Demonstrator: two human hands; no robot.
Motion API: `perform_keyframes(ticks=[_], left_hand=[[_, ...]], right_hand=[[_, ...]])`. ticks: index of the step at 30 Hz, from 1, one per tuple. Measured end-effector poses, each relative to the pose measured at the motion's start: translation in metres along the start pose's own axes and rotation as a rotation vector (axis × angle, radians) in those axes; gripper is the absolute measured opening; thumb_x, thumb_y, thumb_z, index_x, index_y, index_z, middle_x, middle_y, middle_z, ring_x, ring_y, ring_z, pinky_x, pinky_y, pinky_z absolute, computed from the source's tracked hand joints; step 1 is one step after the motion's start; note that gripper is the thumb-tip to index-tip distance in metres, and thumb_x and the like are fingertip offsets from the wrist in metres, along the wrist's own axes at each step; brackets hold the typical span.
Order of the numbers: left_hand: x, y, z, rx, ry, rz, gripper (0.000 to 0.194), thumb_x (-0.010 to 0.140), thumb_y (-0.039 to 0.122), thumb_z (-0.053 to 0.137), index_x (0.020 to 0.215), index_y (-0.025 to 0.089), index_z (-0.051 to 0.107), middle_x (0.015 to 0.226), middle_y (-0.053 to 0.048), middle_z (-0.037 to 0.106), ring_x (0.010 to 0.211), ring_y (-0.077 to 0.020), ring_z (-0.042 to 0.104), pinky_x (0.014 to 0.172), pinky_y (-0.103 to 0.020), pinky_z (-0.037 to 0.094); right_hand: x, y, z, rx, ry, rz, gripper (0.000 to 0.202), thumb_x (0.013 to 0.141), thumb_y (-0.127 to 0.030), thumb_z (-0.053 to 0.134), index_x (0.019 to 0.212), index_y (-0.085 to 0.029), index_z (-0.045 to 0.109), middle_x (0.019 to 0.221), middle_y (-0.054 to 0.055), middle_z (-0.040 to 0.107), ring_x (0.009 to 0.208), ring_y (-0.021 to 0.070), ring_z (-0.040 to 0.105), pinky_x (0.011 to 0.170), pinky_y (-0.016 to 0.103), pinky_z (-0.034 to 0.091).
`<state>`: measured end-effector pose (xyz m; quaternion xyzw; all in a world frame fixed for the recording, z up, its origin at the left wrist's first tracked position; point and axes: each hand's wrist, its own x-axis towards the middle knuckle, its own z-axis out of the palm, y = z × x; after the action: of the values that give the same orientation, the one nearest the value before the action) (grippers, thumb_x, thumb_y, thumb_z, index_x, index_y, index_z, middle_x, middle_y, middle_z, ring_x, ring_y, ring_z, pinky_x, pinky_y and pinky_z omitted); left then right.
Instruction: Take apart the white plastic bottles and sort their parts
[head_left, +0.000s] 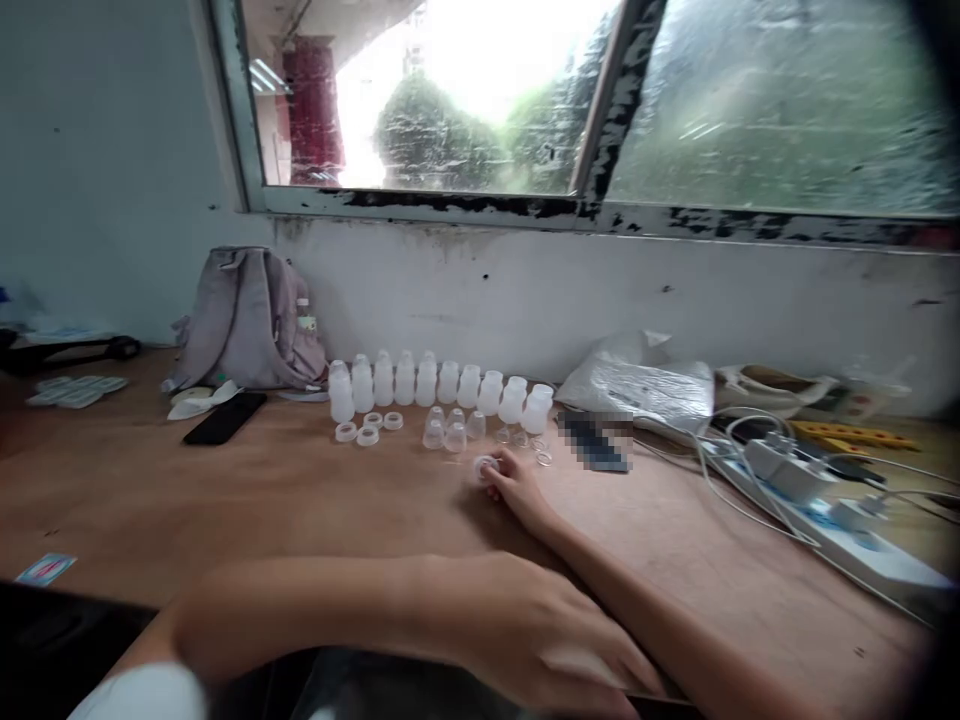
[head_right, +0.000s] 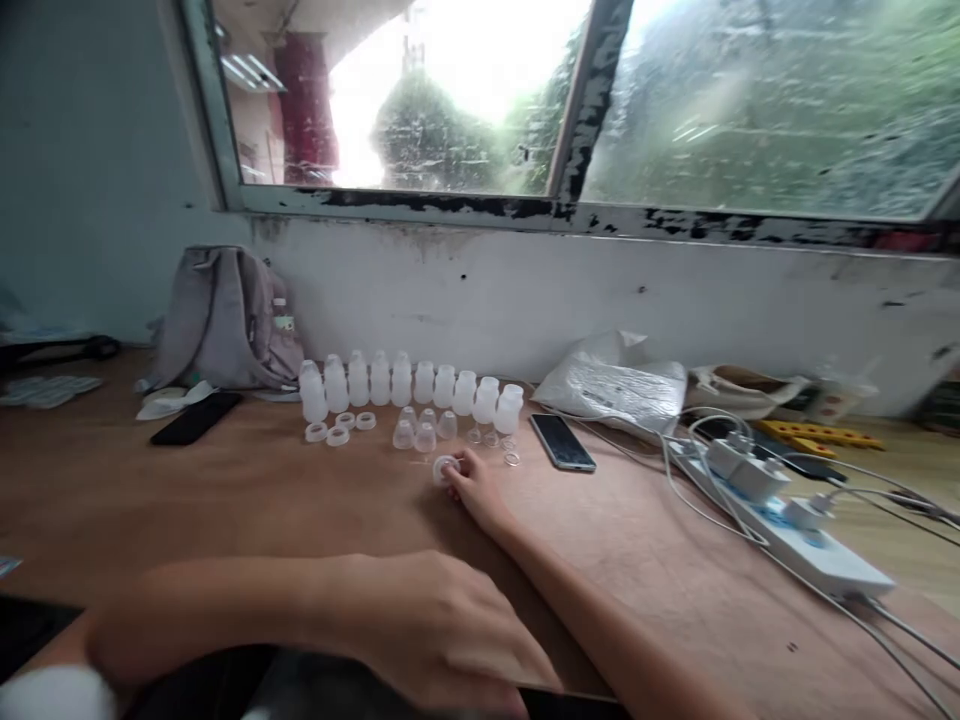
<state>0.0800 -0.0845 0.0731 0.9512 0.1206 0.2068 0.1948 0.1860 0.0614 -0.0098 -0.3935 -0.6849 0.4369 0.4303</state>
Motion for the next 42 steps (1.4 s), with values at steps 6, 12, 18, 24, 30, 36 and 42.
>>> perform_keyframes(ticks=[6,12,18,24,30,36,42], left_hand=[[-0.083,-0.108,-0.015,0.258,0.207,-0.503,0.035,0.081,0.032,0.043,0.115,0.023,0.047,0.121,-0.006,0.049,0.113,-0.0212,0.042,0.095,-0.039,0.033],[-0.095,-0.121,-0.008,0.220,0.319,-0.529,0.029,0.081,0.028,0.042,0.108,0.022,0.051,0.112,-0.007,0.054,0.105,-0.0202,0.047,0.093,-0.038,0.036],[-0.060,-0.126,-0.004,-0.065,0.519,-0.573,0.036,0.079,0.028,0.045,0.114,0.018,0.042,0.099,-0.007,0.059,0.090,-0.0169,0.056,0.081,-0.031,0.044],[-0.038,-0.135,0.002,-0.181,0.609,-0.610,0.015,0.077,0.027,0.047,0.086,0.016,0.048,0.069,0.000,0.059,0.062,-0.0124,0.055,0.058,-0.023,0.043],[-0.041,-0.134,0.001,-0.176,0.619,-0.591,0.012,0.072,0.023,0.050,0.081,0.017,0.044,0.061,0.004,0.050,0.055,-0.0092,0.048,0.053,-0.020,0.039],[-0.042,-0.129,0.000,-0.149,0.556,-0.533,0.016,0.071,0.022,0.052,0.084,0.017,0.044,0.066,0.002,0.053,0.058,-0.0101,0.050,0.056,-0.021,0.041],[-0.045,-0.131,0.004,-0.001,0.595,-0.495,0.026,0.077,0.018,0.045,0.103,0.020,0.044,0.090,-0.003,0.057,0.075,-0.0130,0.055,0.067,-0.024,0.045]], right_hand=[[0.001,0.001,0.001,0.009,0.019,0.005,0.018,0.072,-0.035,0.050,0.073,-0.018,0.044,0.056,-0.005,0.050,0.041,0.0066,0.043,0.038,0.018,0.033],[-0.003,-0.006,0.004,-0.077,-0.020,-0.057,0.010,0.069,-0.023,0.051,0.067,-0.018,0.043,0.053,-0.007,0.048,0.045,0.0066,0.040,0.044,0.017,0.031],[-0.003,-0.006,0.006,-0.098,-0.046,-0.099,0.006,0.069,-0.020,0.050,0.069,-0.018,0.044,0.055,-0.006,0.048,0.050,0.0082,0.042,0.047,0.018,0.031],[-0.003,-0.008,0.006,-0.139,-0.038,-0.134,0.005,0.068,-0.018,0.049,0.066,-0.018,0.044,0.055,-0.006,0.045,0.051,0.0086,0.041,0.047,0.018,0.031],[-0.001,-0.015,0.012,-0.259,-0.010,-0.164,0.005,0.066,-0.013,0.045,0.067,-0.018,0.045,0.052,-0.006,0.043,0.049,0.0080,0.039,0.045,0.017,0.028],[0.000,-0.009,0.015,-0.336,0.020,-0.218,0.016,0.063,-0.007,0.041,0.073,-0.019,0.045,0.056,-0.005,0.050,0.050,0.0085,0.044,0.048,0.018,0.031],[-0.003,-0.008,0.013,-0.294,0.077,-0.179,0.016,0.066,-0.010,0.043,0.079,-0.020,0.046,0.066,-0.003,0.054,0.056,0.0104,0.050,0.050,0.020,0.037]])
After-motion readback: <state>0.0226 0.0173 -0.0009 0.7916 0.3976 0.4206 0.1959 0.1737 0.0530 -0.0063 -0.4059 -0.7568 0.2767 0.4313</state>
